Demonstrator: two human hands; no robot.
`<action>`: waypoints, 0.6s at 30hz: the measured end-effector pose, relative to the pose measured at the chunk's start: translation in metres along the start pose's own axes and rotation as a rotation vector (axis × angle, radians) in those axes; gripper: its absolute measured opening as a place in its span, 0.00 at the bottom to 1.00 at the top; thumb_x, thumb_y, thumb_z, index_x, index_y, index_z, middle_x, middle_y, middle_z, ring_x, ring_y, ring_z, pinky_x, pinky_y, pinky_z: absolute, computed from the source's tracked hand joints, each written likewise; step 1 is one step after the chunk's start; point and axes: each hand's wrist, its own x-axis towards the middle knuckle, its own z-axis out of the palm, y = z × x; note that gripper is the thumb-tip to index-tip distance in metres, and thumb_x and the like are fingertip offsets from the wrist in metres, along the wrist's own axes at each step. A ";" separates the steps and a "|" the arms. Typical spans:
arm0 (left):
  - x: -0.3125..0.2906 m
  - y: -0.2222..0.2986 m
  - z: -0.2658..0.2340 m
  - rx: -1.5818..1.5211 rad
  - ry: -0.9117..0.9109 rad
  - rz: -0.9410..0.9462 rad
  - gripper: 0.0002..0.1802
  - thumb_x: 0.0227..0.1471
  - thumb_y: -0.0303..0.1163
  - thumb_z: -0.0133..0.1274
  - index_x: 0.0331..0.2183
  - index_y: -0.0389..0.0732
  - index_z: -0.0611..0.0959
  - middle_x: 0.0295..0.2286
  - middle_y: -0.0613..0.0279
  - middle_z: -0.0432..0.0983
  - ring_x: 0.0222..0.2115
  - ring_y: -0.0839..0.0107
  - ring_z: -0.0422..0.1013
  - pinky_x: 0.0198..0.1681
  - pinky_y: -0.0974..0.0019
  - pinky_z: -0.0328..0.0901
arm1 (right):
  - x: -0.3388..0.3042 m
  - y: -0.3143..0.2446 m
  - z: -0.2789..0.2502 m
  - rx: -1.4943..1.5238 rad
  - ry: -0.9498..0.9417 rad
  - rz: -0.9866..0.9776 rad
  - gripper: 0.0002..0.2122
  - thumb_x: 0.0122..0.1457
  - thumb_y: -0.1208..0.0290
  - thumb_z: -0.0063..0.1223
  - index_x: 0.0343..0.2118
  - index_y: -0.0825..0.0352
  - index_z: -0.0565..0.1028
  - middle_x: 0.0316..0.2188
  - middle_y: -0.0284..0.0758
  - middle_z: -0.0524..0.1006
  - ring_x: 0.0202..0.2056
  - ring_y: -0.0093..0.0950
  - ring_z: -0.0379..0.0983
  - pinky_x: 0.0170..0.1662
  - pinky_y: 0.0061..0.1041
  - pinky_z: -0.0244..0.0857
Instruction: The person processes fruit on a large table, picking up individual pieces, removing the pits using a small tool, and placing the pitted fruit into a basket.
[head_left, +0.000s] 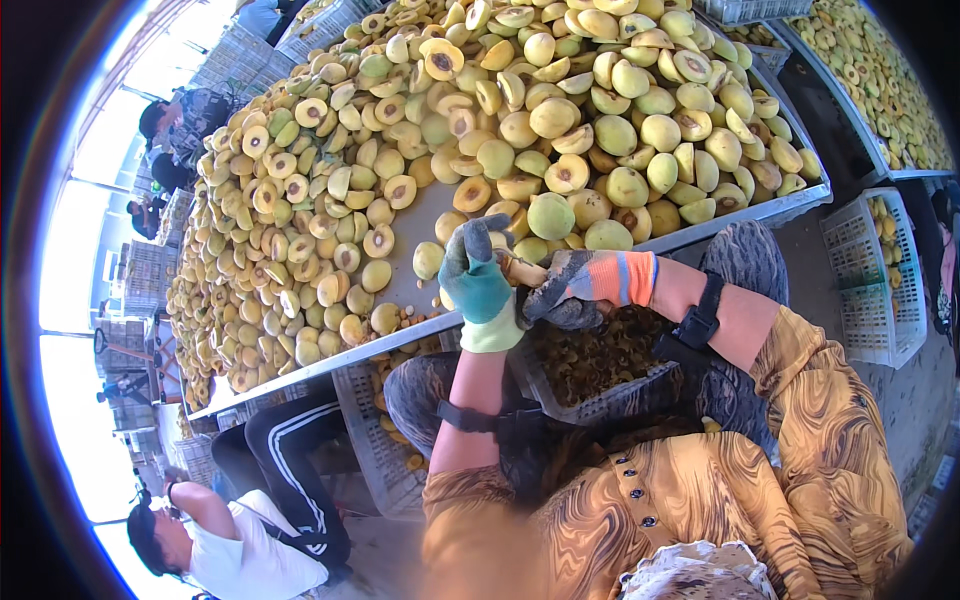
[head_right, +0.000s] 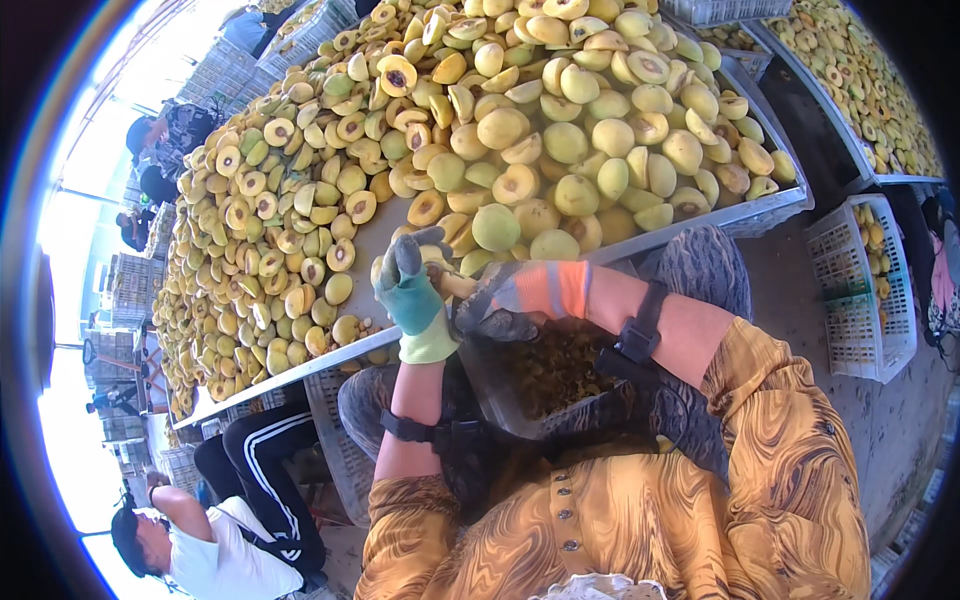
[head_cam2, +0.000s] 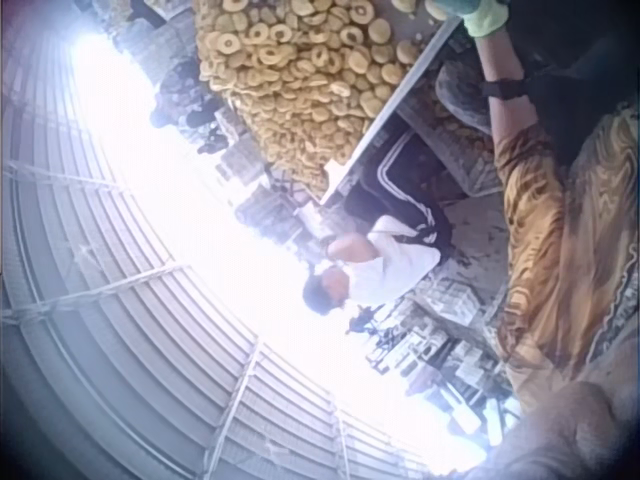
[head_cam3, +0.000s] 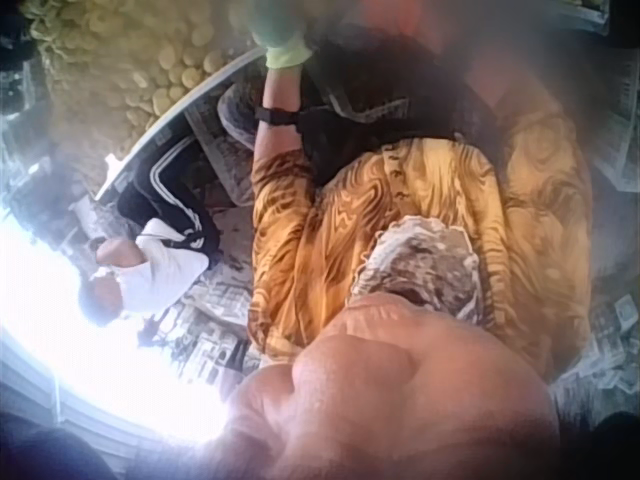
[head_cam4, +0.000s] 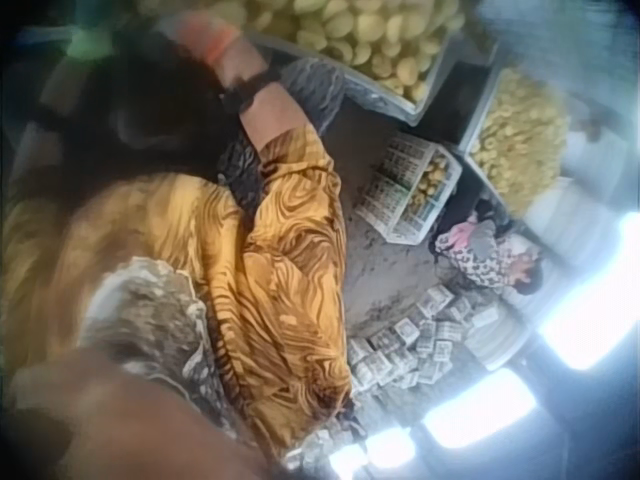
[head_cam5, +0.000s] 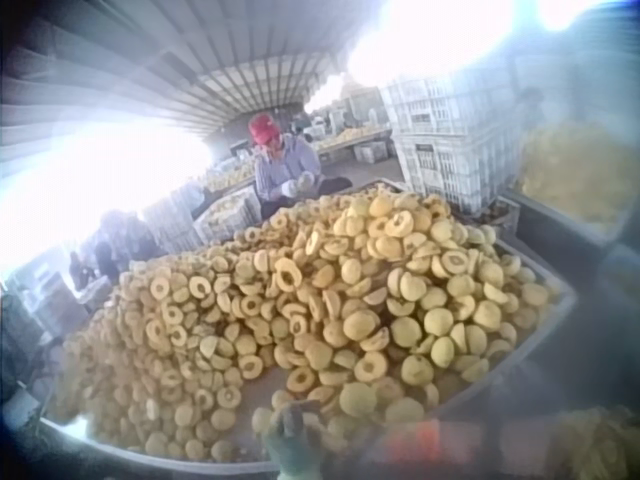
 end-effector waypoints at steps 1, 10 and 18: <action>-0.001 -0.004 0.003 0.130 0.101 0.166 0.22 0.60 0.45 0.47 0.31 0.35 0.84 0.24 0.64 0.77 0.21 0.77 0.66 0.26 0.74 0.61 | 0.001 -0.004 0.003 0.000 -0.003 0.000 0.10 0.57 0.64 0.56 0.25 0.65 0.76 0.12 0.23 0.65 0.11 0.14 0.57 0.13 0.17 0.45; 0.008 0.005 -0.012 -0.835 -0.430 -0.285 0.34 0.59 0.56 0.43 0.35 0.28 0.79 0.28 0.55 0.79 0.27 0.70 0.74 0.32 0.74 0.69 | -0.002 0.001 0.004 -0.193 -0.230 0.182 0.11 0.60 0.63 0.52 0.41 0.64 0.75 0.16 0.23 0.69 0.14 0.13 0.61 0.16 0.14 0.52; 0.013 -0.011 -0.016 -0.341 -0.203 0.058 0.31 0.61 0.52 0.41 0.38 0.28 0.79 0.32 0.54 0.78 0.31 0.70 0.73 0.37 0.68 0.68 | 0.003 0.013 -0.004 -0.337 0.294 -0.107 0.09 0.57 0.67 0.55 0.40 0.60 0.75 0.18 0.27 0.70 0.19 0.19 0.66 0.23 0.21 0.60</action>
